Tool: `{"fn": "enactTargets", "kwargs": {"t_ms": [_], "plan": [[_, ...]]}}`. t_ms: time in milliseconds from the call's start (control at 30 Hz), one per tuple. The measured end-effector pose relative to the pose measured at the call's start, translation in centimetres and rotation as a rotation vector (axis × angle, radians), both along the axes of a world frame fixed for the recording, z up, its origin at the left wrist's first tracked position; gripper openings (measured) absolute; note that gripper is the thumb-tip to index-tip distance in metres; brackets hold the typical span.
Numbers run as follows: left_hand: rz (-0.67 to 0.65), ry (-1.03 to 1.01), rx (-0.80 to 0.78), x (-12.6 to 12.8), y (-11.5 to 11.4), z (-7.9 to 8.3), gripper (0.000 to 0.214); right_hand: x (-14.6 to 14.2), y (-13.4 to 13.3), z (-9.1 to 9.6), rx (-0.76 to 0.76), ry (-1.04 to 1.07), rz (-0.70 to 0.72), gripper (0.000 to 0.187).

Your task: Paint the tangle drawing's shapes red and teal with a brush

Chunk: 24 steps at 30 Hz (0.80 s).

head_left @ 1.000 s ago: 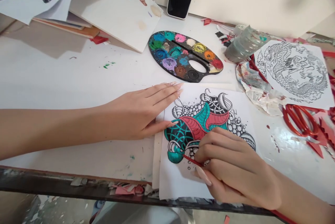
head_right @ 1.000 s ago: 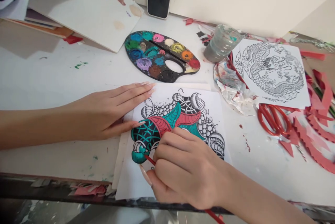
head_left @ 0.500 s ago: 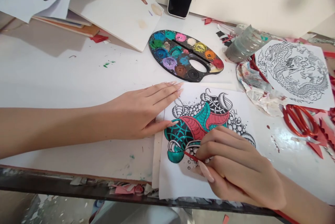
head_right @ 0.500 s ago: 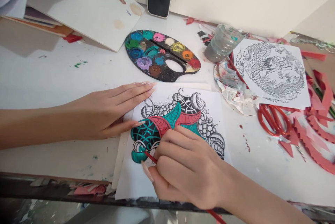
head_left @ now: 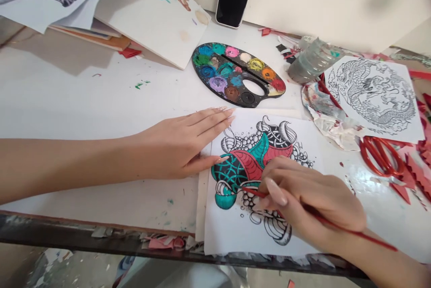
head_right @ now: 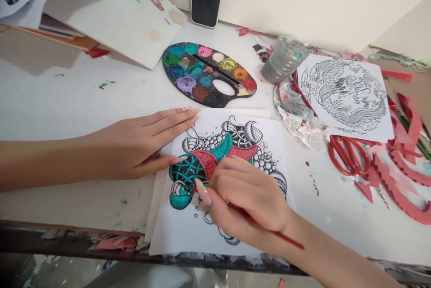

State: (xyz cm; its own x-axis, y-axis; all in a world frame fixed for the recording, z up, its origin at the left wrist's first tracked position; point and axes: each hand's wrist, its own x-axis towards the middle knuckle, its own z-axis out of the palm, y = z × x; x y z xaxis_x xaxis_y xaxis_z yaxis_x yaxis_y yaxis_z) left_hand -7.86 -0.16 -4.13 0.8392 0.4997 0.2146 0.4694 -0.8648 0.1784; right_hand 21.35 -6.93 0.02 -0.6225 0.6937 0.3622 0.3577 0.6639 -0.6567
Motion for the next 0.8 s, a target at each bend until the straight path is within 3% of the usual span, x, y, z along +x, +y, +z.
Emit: {"fn": "enactTargets", "kwargs": {"t_ms": [233,400,500,600,733,800], "plan": [[-0.01,0.011,0.091,0.1,0.1,-0.4,0.075,-0.4,0.5,-0.7,-0.436,0.408,-0.224,0.048],[-0.007,0.02,0.082,0.0,0.1,-0.6,0.075,-0.3,0.4,-0.5,-0.489,0.432,-0.243,0.045],[0.009,0.045,0.031,0.0,0.2,-0.7,0.077,-0.2,1.3,-0.3,-0.406,0.416,-0.289,0.051],[0.027,0.063,-0.014,0.0,0.3,-0.8,0.079,0.0,4.5,0.7,-0.237,0.364,-0.369,0.064],[0.038,0.072,-0.025,0.0,0.4,-1.0,0.08,1.2,11.6,3.9,-0.188,0.256,-0.41,0.063],[0.041,0.081,-0.053,0.0,0.5,-1.1,0.081,1.8,14.9,5.9,-0.3,0.207,-0.446,0.092]]}}
